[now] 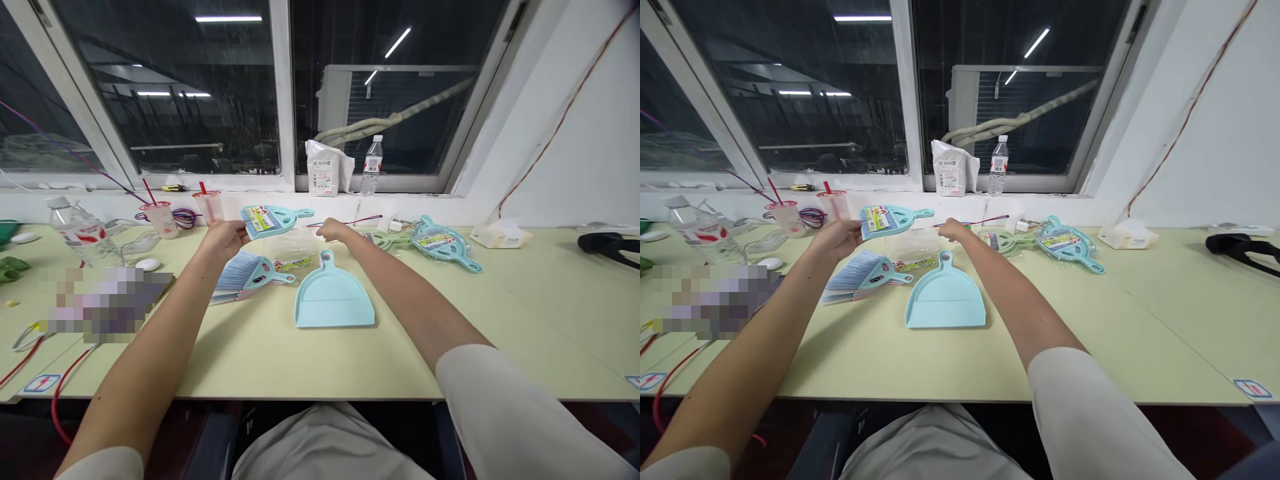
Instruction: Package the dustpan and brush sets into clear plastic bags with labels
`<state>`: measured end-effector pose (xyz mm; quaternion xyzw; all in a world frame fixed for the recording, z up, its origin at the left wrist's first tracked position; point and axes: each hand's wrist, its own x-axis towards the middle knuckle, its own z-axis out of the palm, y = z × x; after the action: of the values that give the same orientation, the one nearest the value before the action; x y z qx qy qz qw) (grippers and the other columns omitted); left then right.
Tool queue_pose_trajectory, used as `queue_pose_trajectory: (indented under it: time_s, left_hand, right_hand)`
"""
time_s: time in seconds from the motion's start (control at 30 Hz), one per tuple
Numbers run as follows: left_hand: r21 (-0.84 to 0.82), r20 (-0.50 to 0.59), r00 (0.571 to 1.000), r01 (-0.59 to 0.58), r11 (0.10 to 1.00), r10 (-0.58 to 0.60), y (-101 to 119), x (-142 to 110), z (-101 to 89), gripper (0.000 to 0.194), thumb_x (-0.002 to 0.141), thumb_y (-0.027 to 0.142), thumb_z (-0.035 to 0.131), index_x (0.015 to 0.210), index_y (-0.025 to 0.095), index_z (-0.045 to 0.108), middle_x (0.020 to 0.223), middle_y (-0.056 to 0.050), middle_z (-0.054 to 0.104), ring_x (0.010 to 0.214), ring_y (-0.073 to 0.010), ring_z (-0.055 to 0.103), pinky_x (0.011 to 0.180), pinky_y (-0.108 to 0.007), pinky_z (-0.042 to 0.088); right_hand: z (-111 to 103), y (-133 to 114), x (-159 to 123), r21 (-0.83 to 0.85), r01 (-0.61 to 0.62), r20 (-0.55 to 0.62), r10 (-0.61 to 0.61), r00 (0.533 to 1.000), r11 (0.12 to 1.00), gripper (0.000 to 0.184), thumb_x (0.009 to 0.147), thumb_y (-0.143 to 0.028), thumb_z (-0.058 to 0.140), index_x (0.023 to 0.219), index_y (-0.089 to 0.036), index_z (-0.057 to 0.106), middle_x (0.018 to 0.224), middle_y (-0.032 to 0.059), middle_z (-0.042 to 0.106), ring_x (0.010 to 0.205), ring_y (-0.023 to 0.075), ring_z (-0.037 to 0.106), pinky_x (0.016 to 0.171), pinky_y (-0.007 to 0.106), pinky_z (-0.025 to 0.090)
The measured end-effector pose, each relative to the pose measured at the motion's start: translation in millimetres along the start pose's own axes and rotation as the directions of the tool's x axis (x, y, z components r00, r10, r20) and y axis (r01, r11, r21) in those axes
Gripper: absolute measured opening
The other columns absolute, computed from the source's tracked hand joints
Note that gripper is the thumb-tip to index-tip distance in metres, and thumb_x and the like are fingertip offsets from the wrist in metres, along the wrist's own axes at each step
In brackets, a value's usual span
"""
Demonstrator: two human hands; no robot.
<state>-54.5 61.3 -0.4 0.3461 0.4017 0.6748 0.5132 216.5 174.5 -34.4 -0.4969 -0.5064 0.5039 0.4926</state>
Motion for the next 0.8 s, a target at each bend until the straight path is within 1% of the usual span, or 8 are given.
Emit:
queue_pose_trajectory:
  time_s: [0.1,0.2,0.37,0.5,0.6,0.63,0.7,0.8]
  left_hand:
    - [-0.004,-0.015,1.0,0.023,1.0,-0.023,-1,-3,0.4,0.036,0.083,-0.007,0.052,0.115,0.004,0.063,0.089,-0.016,0.076,0.079,-0.022,0.076,0.074,-0.031,0.064]
    - [0.001,-0.011,1.0,0.013,1.0,-0.013,-4,-3,1.0,0.035,0.083,-0.007,0.052,0.114,0.005,0.063,0.089,-0.016,0.076,0.079,-0.0226,0.076,0.074,-0.033,0.064]
    - [0.026,0.007,1.0,-0.005,1.0,0.005,-8,-1,-0.5,0.033,0.082,-0.006,0.053,0.111,0.005,0.064,0.084,-0.015,0.075,0.076,-0.0213,0.075,0.074,-0.033,0.064]
    - [0.031,0.009,1.0,-0.023,0.999,0.022,-8,1,-3.6,0.034,0.079,-0.006,0.057,0.11,0.006,0.064,0.086,-0.015,0.075,0.078,-0.0226,0.076,0.075,-0.034,0.064]
    - [0.045,0.014,0.999,-0.029,0.999,0.029,-9,3,-4.5,0.031,0.077,-0.005,0.056,0.106,0.005,0.065,0.085,-0.017,0.075,0.08,-0.0248,0.076,0.077,-0.037,0.064]
    - [0.051,0.024,0.999,-0.033,0.998,0.031,-10,3,-3.8,0.03,0.077,-0.005,0.056,0.104,0.005,0.065,0.085,-0.017,0.075,0.081,-0.0256,0.076,0.077,-0.038,0.064]
    - [0.061,0.054,0.998,-0.042,0.997,0.038,-14,1,-0.8,0.03,0.075,-0.004,0.057,0.102,0.005,0.066,0.083,-0.017,0.074,0.083,-0.0271,0.076,0.078,-0.04,0.064]
    - [0.079,0.111,0.993,-0.04,0.996,0.031,-23,-6,7.2,0.029,0.072,-0.003,0.059,0.099,0.004,0.066,0.08,-0.016,0.074,0.082,-0.0285,0.075,0.076,-0.042,0.064]
  right_hand:
    - [29,9,13,-0.073,-0.091,-0.054,0.087,0.995,0.993,0.036,0.068,-0.041,0.084,0.081,-0.016,0.063,0.062,0.004,0.063,0.061,0.0183,0.062,0.055,0.028,0.05]
    - [44,18,26,-0.108,-0.174,-0.11,0.162,0.981,0.979,0.042,0.068,-0.049,0.084,0.081,-0.016,0.061,0.071,0.0067,0.067,0.069,0.0183,0.064,0.057,0.028,0.052]
    - [35,24,33,-0.107,-0.152,-0.098,0.142,0.985,0.983,0.036,0.065,-0.031,0.087,0.073,-0.018,0.055,0.068,0.0046,0.063,0.071,0.0185,0.063,0.057,0.028,0.053]
    - [6,13,27,-0.055,-0.083,-0.06,0.08,0.995,0.995,0.029,0.066,-0.008,0.078,0.074,-0.018,0.052,0.066,0.001,0.058,0.067,0.017,0.063,0.061,0.03,0.057]
    - [-32,0,11,0.079,0.006,-0.006,-0.006,1.0,0.997,0.018,0.073,-0.007,0.065,0.076,-0.018,0.05,0.071,0.0023,0.059,0.072,0.0175,0.067,0.07,0.034,0.061]
    - [-48,-4,3,0.186,0.036,0.063,-0.049,0.997,0.982,0.016,0.073,-0.007,0.062,0.076,-0.018,0.05,0.077,0.0052,0.063,0.076,0.0199,0.069,0.074,0.038,0.062]
    - [-79,-8,-20,0.343,0.07,0.109,-0.113,0.988,0.937,0.016,0.068,-0.008,0.058,0.073,-0.018,0.047,0.087,0.011,0.068,0.08,0.024,0.071,0.077,0.045,0.062]
    - [-117,-8,-55,0.437,0.106,0.223,-0.222,0.949,0.893,0.016,0.062,-0.009,0.057,0.071,-0.019,0.047,0.098,0.0139,0.072,0.091,0.0294,0.072,0.083,0.051,0.061]
